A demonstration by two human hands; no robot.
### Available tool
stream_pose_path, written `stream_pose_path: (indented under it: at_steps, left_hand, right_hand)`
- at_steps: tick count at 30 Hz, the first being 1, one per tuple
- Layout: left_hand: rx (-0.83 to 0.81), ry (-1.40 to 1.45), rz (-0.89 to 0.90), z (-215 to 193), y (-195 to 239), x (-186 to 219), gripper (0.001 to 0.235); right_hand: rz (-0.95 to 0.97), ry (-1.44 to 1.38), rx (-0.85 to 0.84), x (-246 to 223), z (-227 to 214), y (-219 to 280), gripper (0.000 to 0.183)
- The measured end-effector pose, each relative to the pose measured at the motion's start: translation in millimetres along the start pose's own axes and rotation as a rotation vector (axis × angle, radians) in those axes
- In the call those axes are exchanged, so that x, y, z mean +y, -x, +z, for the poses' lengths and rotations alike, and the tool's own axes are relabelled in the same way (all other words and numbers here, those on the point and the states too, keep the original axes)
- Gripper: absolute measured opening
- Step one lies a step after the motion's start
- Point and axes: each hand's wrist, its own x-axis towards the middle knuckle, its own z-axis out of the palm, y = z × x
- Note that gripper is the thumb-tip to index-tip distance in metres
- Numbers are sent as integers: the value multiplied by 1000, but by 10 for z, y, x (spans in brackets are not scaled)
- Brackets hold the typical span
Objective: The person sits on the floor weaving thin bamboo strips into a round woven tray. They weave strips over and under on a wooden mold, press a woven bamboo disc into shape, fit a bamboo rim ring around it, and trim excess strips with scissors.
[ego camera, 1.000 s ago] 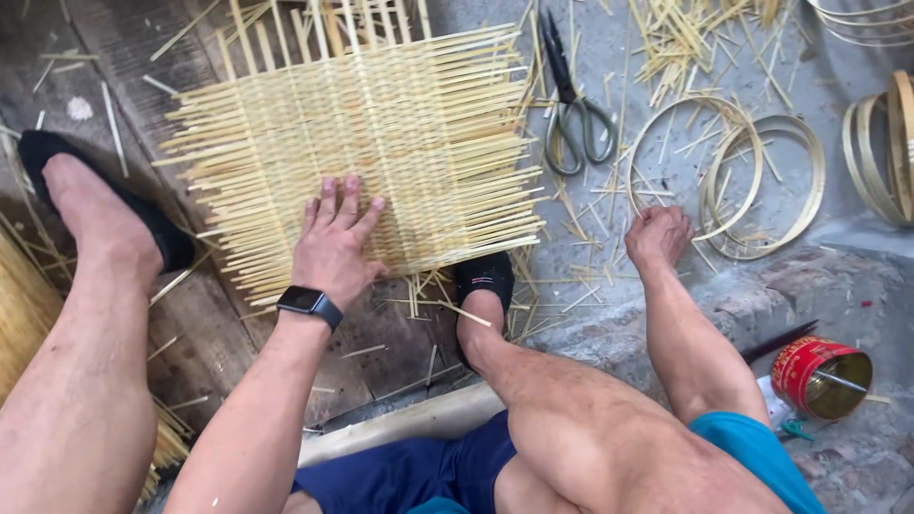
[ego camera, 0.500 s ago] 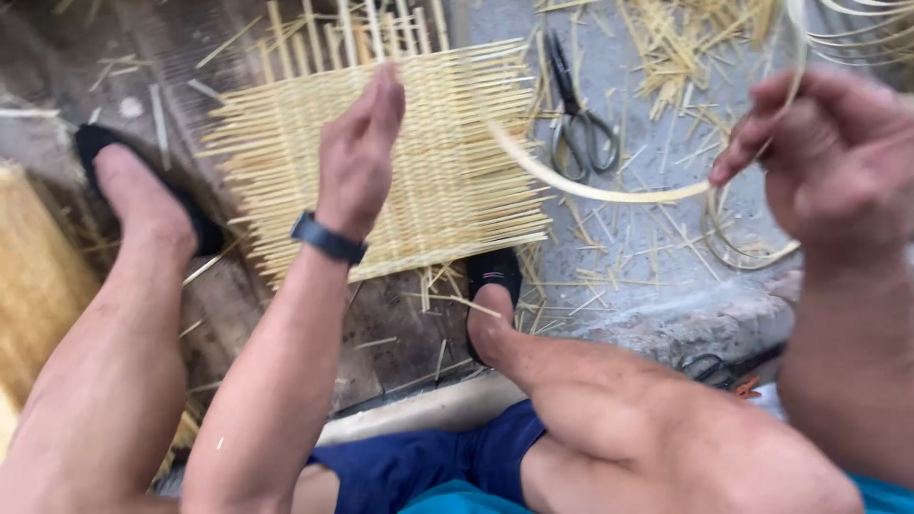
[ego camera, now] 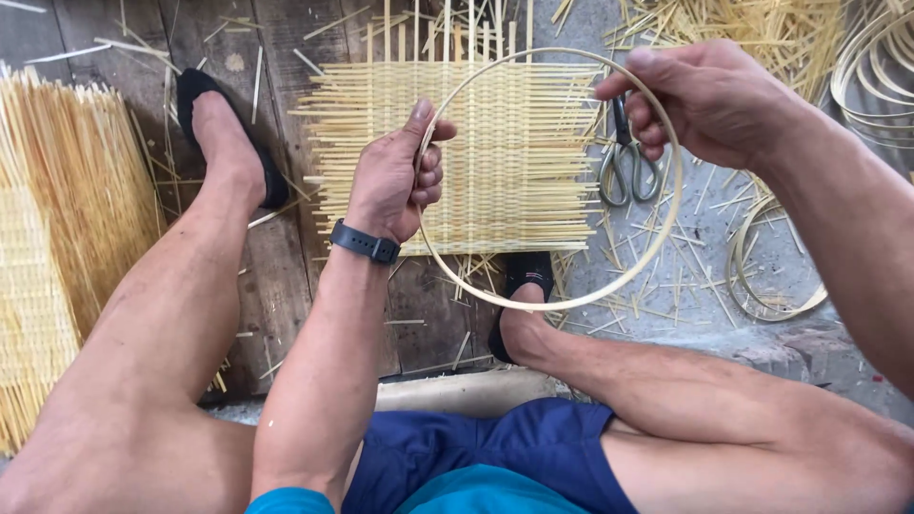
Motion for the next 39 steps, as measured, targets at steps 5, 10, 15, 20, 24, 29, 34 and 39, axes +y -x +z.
stream_pose_path:
  at_steps: [5, 10, 15, 20, 24, 29, 34, 39]
  left_hand:
    - [-26, 102, -119, -161, 21, 31, 50]
    - [18, 18, -84, -259, 3, -21, 37]
    - [24, 447, 65, -336, -121, -192, 43]
    - [-31, 350, 66, -339, -15, 2, 38]
    - [-71, 172, 63, -422, -135, -132, 41]
    - [27, 634, 245, -399, -158, -263, 46]
    - [29, 602, 196, -501, -136, -283, 48]
    - [-34, 684, 190, -539, -181, -351, 47]
  right_hand:
    - [-49, -62, -39, 177, 3, -288, 46]
    - [-58, -25, 9, 159, 30, -195, 43]
    - [-157, -285, 50, 230, 276, -81, 44]
    - [-247, -541, 73, 973, 190, -331, 37]
    - [-240, -527, 128, 876, 410, -212, 42]
    - [-243, -775, 146, 1034, 711, -285, 45]
    - [-309, -797, 92, 1241, 629, -334, 58]
    - [-268, -803, 115, 1040, 718, -304, 53]
